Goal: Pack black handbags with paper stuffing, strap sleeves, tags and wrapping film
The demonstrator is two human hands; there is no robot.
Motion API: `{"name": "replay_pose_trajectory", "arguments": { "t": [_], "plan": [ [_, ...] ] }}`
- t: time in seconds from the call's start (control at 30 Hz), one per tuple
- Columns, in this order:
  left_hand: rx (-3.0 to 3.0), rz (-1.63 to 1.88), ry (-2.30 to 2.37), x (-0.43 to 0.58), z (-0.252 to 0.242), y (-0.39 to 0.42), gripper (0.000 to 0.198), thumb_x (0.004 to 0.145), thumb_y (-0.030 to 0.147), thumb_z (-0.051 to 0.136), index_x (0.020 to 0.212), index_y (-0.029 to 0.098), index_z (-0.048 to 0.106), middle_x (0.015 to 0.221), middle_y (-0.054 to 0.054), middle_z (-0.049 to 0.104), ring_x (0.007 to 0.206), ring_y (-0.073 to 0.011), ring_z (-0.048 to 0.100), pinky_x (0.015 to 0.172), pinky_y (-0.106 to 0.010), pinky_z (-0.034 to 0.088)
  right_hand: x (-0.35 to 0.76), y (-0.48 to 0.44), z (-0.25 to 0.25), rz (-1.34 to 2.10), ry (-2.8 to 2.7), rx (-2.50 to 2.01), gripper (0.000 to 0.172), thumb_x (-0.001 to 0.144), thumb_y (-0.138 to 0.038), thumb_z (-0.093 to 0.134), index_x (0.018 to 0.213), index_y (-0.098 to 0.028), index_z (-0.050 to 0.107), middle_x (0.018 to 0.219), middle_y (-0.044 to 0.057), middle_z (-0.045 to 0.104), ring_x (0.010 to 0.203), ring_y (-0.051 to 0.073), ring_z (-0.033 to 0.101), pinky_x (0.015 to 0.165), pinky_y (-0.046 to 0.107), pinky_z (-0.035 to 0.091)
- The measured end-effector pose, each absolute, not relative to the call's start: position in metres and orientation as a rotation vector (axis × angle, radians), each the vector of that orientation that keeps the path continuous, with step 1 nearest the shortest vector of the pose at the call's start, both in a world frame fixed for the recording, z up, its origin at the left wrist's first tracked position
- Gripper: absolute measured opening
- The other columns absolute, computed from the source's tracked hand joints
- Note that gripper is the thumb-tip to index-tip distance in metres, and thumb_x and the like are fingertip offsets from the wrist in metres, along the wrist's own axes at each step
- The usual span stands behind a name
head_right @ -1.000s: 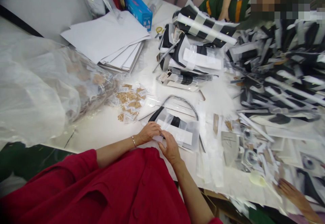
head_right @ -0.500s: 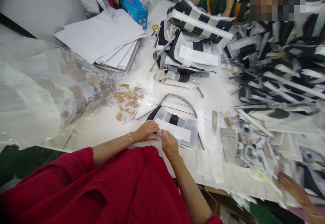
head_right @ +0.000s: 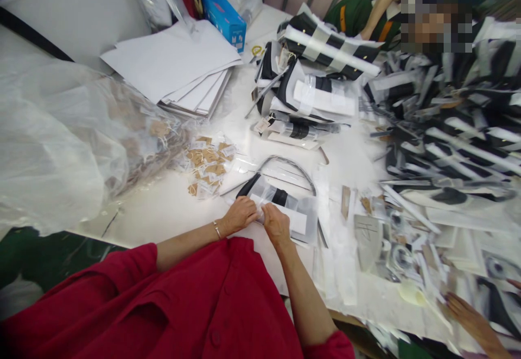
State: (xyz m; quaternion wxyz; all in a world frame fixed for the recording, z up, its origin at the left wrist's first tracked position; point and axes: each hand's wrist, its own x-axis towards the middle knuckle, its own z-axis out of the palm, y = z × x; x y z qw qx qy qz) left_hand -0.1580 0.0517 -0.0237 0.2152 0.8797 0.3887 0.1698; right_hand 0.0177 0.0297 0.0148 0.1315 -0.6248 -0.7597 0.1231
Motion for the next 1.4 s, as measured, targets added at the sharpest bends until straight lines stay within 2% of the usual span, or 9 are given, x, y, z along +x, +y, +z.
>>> {"name": "replay_pose_trajectory", "arguments": {
  "t": [0.1,0.3,0.63,0.73,0.87,1.0,1.2,1.27,1.4],
  "plan": [
    [2.401,0.465,1.198,-0.152,-0.021,0.052,0.028,0.097,0.032,0.046,0.078,0.017,0.060,0.079,-0.004,0.059,0.083,-0.0191,0.052,0.081,-0.035,0.036,0.020,0.038,0.011,0.381,-2.214,-1.862,0.040,0.102,-0.038,0.034,0.078,-0.020,0.062,0.071,0.002,0.064,0.065,0.012,0.057,0.059,0.023,0.033],
    [2.368,0.433,1.334,-0.143,-0.021,0.052,0.020,0.093,0.023,0.049,0.077,0.016,0.060,0.079,-0.005,0.060,0.083,-0.0208,0.053,0.077,-0.036,0.037,0.015,0.045,0.004,0.451,-2.117,-2.033,0.028,0.097,-0.035,0.047,0.083,-0.020,0.066,0.087,0.003,0.062,0.078,0.013,0.056,0.060,0.023,0.031],
    [2.407,0.383,1.310,-0.141,-0.027,0.056,0.013,0.091,0.020,0.051,0.084,0.016,0.061,0.081,-0.006,0.060,0.084,-0.0213,0.056,0.078,-0.037,0.041,0.009,0.047,0.003,0.578,-2.056,-2.193,0.022,0.094,-0.037,0.051,0.083,-0.022,0.063,0.089,0.000,0.057,0.078,0.013,0.051,0.058,0.025,0.025],
    [2.536,0.434,1.193,-0.148,-0.018,0.053,0.014,0.094,0.021,0.047,0.096,0.016,0.060,0.093,-0.006,0.061,0.092,-0.0203,0.056,0.092,-0.041,0.042,0.009,0.050,0.003,0.649,-2.038,-2.214,0.022,0.094,-0.037,0.050,0.082,-0.023,0.062,0.088,-0.001,0.057,0.077,0.013,0.051,0.057,0.025,0.024],
    [2.750,0.469,0.983,-0.155,-0.003,0.033,0.023,0.097,0.015,0.038,0.109,0.016,0.058,0.113,-0.009,0.061,0.115,-0.0208,0.051,0.110,-0.046,0.029,0.011,0.057,0.005,0.727,-1.972,-2.245,0.019,0.091,-0.037,0.056,0.079,-0.022,0.061,0.083,-0.001,0.058,0.074,0.013,0.052,0.059,0.025,0.027],
    [2.772,0.235,1.086,-0.146,0.006,0.015,0.032,0.093,0.010,0.038,0.122,0.011,0.052,0.112,-0.012,0.061,0.110,-0.0233,0.054,0.104,-0.044,0.035,0.013,0.065,0.006,0.769,-1.892,-2.270,0.017,0.083,-0.035,0.065,0.073,-0.022,0.058,0.078,-0.002,0.060,0.073,0.014,0.054,0.062,0.025,0.030],
    [2.766,0.093,1.275,-0.127,0.010,0.011,0.027,0.092,0.007,0.035,0.107,0.009,0.058,0.096,-0.011,0.061,0.092,-0.0239,0.057,0.091,-0.042,0.041,0.012,0.074,0.008,0.812,-1.542,-2.234,0.018,0.074,-0.035,0.068,0.067,-0.022,0.058,0.065,-0.001,0.061,0.068,0.017,0.058,0.062,0.026,0.038],
    [2.769,0.088,1.304,-0.125,0.008,0.009,0.026,0.092,0.007,0.036,0.107,0.009,0.058,0.097,-0.011,0.061,0.092,-0.0239,0.057,0.090,-0.041,0.042,0.016,0.073,0.014,0.871,-1.383,-2.155,0.017,0.076,-0.037,0.062,0.072,-0.021,0.060,0.067,0.001,0.063,0.066,0.017,0.060,0.058,0.026,0.042],
    [2.761,0.102,1.386,-0.122,0.006,0.003,0.030,0.091,0.006,0.037,0.114,0.008,0.056,0.103,-0.014,0.061,0.097,-0.0250,0.056,0.090,-0.042,0.042,0.062,0.053,0.041,0.927,-1.275,-1.997,0.036,0.081,-0.050,0.050,0.091,-0.018,0.063,0.079,0.004,0.069,0.064,0.017,0.063,0.050,0.025,0.047]
  ]
}}
